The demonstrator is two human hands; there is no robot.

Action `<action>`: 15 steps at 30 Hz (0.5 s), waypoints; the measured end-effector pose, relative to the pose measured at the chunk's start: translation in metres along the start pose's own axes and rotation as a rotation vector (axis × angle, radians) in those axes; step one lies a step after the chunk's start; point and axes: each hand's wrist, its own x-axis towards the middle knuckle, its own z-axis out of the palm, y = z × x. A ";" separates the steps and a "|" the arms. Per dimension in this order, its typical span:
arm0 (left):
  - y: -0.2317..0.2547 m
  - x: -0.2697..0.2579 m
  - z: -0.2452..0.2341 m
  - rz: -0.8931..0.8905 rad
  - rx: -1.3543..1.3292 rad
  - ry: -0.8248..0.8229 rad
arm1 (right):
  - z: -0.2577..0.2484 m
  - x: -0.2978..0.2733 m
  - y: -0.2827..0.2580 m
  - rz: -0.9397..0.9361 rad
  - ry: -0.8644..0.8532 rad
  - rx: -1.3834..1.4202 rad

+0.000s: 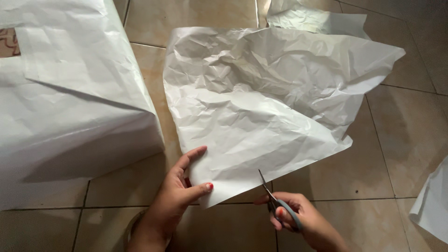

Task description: The person wraps a box with white paper, secures it with tape, and cuts a small piece of paper to place on top. They use scissors and tape to complete the wrapping.

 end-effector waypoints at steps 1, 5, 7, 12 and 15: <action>-0.001 0.000 -0.001 -0.011 0.003 0.024 | -0.001 -0.001 0.002 0.020 0.002 -0.032; -0.003 0.001 -0.005 -0.005 0.006 0.041 | -0.001 -0.007 0.006 -0.252 -0.057 -0.116; -0.006 0.004 -0.006 0.024 -0.006 0.016 | 0.002 -0.015 0.007 -0.292 0.180 -0.208; -0.015 0.008 -0.010 0.013 0.061 0.075 | 0.011 -0.015 0.006 -0.467 0.775 -0.028; -0.019 0.011 -0.011 -0.031 0.071 0.082 | 0.009 -0.003 0.002 -0.470 0.974 0.160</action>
